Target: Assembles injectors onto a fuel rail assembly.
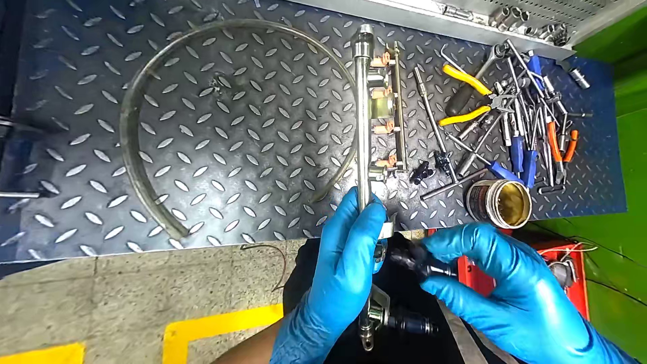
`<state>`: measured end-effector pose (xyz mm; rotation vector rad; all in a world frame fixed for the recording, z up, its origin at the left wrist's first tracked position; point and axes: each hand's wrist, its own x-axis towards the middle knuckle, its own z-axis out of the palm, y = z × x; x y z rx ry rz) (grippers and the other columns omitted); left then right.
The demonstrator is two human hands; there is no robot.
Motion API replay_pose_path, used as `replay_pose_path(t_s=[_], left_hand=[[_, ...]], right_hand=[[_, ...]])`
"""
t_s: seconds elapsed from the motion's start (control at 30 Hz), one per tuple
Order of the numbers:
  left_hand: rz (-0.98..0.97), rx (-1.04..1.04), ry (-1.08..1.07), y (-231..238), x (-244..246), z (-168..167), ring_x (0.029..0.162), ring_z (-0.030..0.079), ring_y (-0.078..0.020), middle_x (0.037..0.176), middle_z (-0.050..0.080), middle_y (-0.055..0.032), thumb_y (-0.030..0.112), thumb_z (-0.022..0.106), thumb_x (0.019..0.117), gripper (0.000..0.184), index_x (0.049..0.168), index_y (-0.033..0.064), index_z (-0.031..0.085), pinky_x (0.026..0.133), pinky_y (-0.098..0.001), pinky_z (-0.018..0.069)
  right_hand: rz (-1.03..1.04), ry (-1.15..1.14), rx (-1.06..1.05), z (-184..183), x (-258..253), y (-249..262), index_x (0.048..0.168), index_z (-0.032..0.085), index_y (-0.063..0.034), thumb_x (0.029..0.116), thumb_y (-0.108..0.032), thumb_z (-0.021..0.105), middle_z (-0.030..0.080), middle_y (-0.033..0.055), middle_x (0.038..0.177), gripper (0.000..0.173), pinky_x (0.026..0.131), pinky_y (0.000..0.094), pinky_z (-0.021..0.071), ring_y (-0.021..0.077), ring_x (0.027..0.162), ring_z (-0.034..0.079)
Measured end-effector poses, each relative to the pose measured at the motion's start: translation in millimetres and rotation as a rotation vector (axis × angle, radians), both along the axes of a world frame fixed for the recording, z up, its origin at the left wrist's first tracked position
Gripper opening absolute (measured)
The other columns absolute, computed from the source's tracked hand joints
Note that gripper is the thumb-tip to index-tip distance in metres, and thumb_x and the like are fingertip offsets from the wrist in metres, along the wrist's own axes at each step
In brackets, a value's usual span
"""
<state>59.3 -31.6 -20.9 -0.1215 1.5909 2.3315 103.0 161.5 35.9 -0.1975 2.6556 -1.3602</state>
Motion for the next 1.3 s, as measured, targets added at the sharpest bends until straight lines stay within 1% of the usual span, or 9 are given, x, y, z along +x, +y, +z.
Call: replay_pose_path(t_s=[0.17,0.4,0.7,0.83,0.93,1.03,1.13,1.23,1.3], left_hand=[[-0.012,-0.030,0.028,1.2,-2.5,0.0,0.051,0.046,-0.0011,0.069,0.050,0.0055,0.022,0.039,0.1048,0.022,0.094,0.0189,0.058,0.045,-0.0137,0.0407],[-0.011,-0.119,0.078,5.4,-6.0,2.7,0.055,0.049,-0.0014,0.072,0.051,0.0065,0.021,0.038,0.1051,0.021,0.096,0.0181,0.057,0.048,-0.0149,0.0425],[-0.072,-0.220,0.161,11.5,-6.5,6.7,0.055,0.048,-0.0005,0.069,0.049,0.0073,0.019,0.038,0.1051,0.020,0.097,0.0161,0.055,0.048,-0.0142,0.0408],[-0.103,-0.166,0.134,8.0,-10.2,4.8,0.061,0.053,-0.0011,0.075,0.054,0.0073,0.023,0.040,0.1053,0.020,0.100,0.0186,0.059,0.053,-0.0154,0.0458],[-0.087,-0.122,0.123,-2.0,-16.5,0.4,0.063,0.055,-0.0027,0.076,0.056,0.0080,0.029,0.043,0.1054,0.025,0.094,0.0230,0.064,0.055,-0.0180,0.0486],[-0.041,-0.133,0.115,-13.3,-24.8,-4.5,0.056,0.050,-0.0033,0.066,0.051,0.0090,0.038,0.038,0.1084,0.040,0.076,0.0245,0.059,0.049,-0.0178,0.0438],[-0.037,-0.174,0.154,-15.2,-28.8,-6.5,0.054,0.047,-0.0052,0.063,0.048,0.0085,0.037,0.036,0.1089,0.043,0.072,0.0239,0.055,0.050,-0.0199,0.0403],[-0.047,-0.241,0.157,-11.2,-24.7,-4.8,0.054,0.048,-0.0042,0.064,0.049,0.0087,0.035,0.040,0.1085,0.037,0.078,0.0240,0.058,0.049,-0.0194,0.0420],[-0.034,-0.280,0.146,-7.7,-25.2,-1.4,0.053,0.050,-0.0018,0.067,0.052,0.0099,0.032,0.042,0.1075,0.026,0.088,0.0245,0.058,0.047,-0.0170,0.0445]], right_hand=[[-0.029,0.132,-0.049,-9.1,0.9,-7.6,0.115,0.074,-0.0163,0.0959,-0.024,0.073,0.075,-0.0040,0.104,0.021,0.087,0.0248,0.0528,0.0039,0.096,0.066],[0.019,0.217,0.213,-4.3,-3.6,-10.4,0.112,0.072,-0.0143,0.1044,-0.035,0.059,0.075,-0.0017,0.095,0.026,0.080,0.0242,0.0494,0.0045,0.087,0.065],[0.029,0.051,0.090,2.8,-9.2,-8.1,0.103,0.073,-0.0117,0.1058,-0.032,0.057,0.070,-0.0053,0.079,0.026,0.073,0.0220,0.0526,0.0015,0.074,0.064],[0.025,0.002,-0.021,4.2,-12.1,0.4,0.106,0.075,-0.0122,0.1030,-0.032,0.062,0.074,-0.0072,0.086,0.024,0.077,0.0224,0.0551,0.0000,0.080,0.067],[-0.134,0.006,-0.126,4.5,-12.3,31.1,0.114,0.074,-0.0146,0.0998,-0.035,0.066,0.074,-0.0063,0.092,0.026,0.076,0.0250,0.0605,0.0045,0.082,0.070],[-0.340,0.126,0.205,-33.4,-20.8,59.1,0.112,0.072,-0.0131,0.0994,-0.022,0.065,0.074,-0.0022,0.099,0.017,0.075,0.0301,0.0623,0.0098,0.085,0.071],[-0.126,0.259,0.683,-96.8,-37.9,69.4,0.121,0.073,-0.0167,0.0964,-0.014,0.064,0.070,0.0092,0.117,0.026,0.082,0.0526,0.0497,0.0322,0.104,0.065],[0.133,0.274,0.896,-133.2,-60.9,73.2,0.129,0.068,-0.0239,0.0943,-0.018,0.068,0.062,0.0097,0.133,0.035,0.088,0.0549,0.0473,0.0367,0.116,0.059],[0.199,0.274,0.930,-145.2,-79.5,76.3,0.122,0.070,-0.0210,0.0906,-0.024,0.074,0.066,0.0101,0.127,0.032,0.086,0.0539,0.0505,0.0353,0.112,0.063]])
